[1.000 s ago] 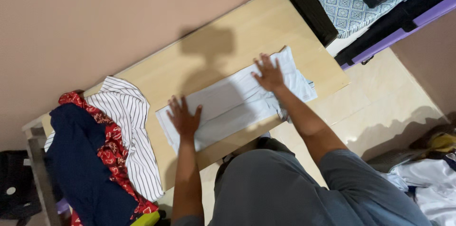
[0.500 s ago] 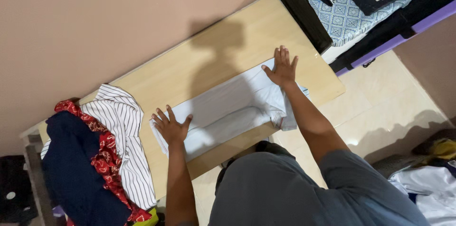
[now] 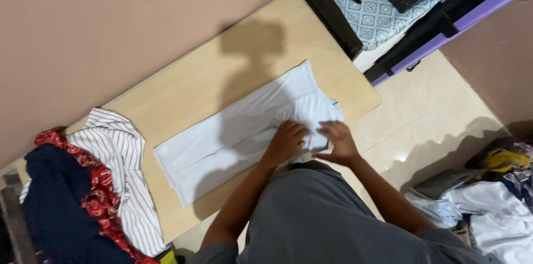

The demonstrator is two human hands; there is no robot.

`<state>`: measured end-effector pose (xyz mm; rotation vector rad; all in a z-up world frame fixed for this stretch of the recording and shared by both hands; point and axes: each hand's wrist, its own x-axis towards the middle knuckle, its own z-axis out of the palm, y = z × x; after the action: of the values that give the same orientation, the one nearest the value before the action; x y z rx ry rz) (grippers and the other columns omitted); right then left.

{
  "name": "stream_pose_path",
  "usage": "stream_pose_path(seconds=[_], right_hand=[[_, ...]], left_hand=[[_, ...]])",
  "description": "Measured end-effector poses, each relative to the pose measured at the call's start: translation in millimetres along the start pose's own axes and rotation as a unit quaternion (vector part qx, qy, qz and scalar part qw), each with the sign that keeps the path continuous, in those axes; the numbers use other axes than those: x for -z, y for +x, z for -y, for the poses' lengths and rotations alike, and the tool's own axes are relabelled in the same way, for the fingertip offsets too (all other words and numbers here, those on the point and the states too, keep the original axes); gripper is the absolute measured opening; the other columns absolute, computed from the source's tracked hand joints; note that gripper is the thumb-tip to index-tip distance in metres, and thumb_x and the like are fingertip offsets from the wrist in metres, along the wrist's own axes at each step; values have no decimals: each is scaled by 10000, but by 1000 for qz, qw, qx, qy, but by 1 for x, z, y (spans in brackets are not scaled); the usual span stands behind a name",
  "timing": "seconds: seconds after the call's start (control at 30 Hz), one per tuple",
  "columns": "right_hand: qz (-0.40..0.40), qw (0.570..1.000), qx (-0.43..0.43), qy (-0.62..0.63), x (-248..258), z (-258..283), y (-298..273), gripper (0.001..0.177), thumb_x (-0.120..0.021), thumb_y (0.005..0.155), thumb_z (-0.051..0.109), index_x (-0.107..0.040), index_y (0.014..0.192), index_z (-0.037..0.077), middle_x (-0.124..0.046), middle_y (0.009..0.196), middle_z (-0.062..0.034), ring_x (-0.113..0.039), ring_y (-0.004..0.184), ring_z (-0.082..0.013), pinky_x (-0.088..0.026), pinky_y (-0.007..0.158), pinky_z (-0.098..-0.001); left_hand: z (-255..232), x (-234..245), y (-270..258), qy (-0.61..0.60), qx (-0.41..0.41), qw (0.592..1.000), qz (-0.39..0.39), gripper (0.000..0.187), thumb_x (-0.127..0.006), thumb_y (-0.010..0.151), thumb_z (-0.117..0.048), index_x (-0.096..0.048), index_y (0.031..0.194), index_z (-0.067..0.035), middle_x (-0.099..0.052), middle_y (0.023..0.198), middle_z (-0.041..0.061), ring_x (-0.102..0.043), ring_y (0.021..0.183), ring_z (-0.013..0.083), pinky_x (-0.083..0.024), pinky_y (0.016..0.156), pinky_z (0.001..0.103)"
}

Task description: The person opens a purple plastic cabinet, removes a white shirt, lays it out on a light-colored wooden table, and folds the garment into a neat rectangle.

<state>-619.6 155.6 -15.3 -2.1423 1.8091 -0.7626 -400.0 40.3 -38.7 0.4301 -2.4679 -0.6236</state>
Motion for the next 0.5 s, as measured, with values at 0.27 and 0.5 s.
stream_pose_path(seconds=[0.27, 0.5], right_hand=[[-58, 995, 86, -1, -2, -13, -11, 352, -831, 740, 164, -703, 1067, 136, -625, 1388, -111, -563, 1303, -314, -400, 1114, -487], [-83, 925, -91, 360, -45, -94, 27, 242, -544, 947, 96, -678, 1137, 29, -689, 1139, -106, -623, 1064, -200, -496, 909, -353]], left_hand=[[10, 23, 1, -238, 160, 956, -61, 122, -590, 1005, -129, -602, 1100, -55, -699, 1008, 109, -654, 925, 242, -505, 856, 360], [71, -23, -18, -326, 329, 865, -192, 138, -563, 1068, -193, -563, 1104, -59, -651, 995, 65, -592, 910, 133, -493, 826, 287]])
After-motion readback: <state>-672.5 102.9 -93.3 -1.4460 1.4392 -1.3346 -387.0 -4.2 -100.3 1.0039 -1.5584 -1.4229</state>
